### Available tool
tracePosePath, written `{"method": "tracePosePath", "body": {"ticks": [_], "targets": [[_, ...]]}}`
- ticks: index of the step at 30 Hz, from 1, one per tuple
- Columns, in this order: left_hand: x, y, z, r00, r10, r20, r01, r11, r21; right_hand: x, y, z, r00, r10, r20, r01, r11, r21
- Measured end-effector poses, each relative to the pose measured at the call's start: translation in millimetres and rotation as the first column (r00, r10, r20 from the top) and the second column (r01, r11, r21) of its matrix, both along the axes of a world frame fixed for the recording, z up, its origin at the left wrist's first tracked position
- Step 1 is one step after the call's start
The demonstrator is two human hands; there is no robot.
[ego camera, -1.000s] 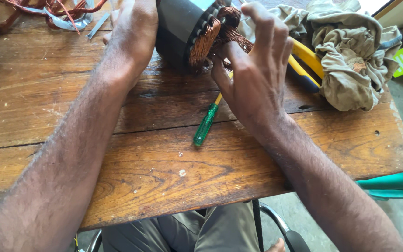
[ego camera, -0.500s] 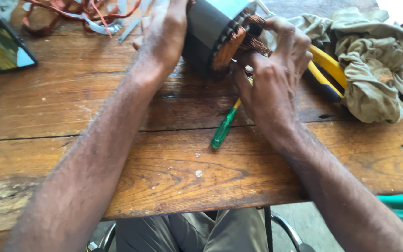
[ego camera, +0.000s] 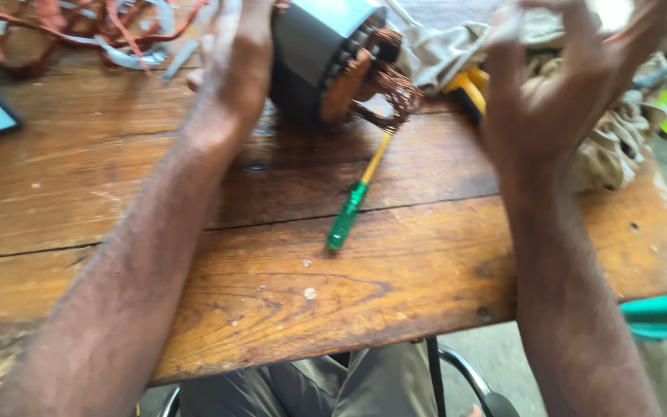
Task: The person winds copper wire by hand around the slots of a motor stator core. They hold the stator with one hand and feed the wire with the other, rotating the core as needed to continue winding. The process is repetitive and focused on filling the stator slots with wire.
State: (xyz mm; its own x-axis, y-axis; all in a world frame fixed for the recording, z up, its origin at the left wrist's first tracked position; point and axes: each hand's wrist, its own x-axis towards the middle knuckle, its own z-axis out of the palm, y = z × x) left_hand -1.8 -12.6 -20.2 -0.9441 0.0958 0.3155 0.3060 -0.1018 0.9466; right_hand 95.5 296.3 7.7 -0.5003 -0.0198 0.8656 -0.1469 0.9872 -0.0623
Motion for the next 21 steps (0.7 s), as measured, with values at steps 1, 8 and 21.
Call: {"method": "tracePosePath", "body": {"ticks": [1,8,21], "targets": [[-0.5,-0.2,-1.9,1.000,0.005,0.003,-0.005,1.000,0.003,0.4,14.3,-0.2,0.994,-0.113,-0.002,0.113,0.993,0.036],[-1.2,-5.6,-9.1,0.998,0.063,-0.022,-0.062,0.998,0.032,6.4,56.9,10.3,0.776,-0.306,0.551,0.451,0.881,-0.145],[135.5,74.4,56.6,0.961,-0.208,-0.184,0.239,0.956,0.172,25.5,70.9,9.5,0.885,0.029,-0.465,-0.230,0.896,-0.381]]}}
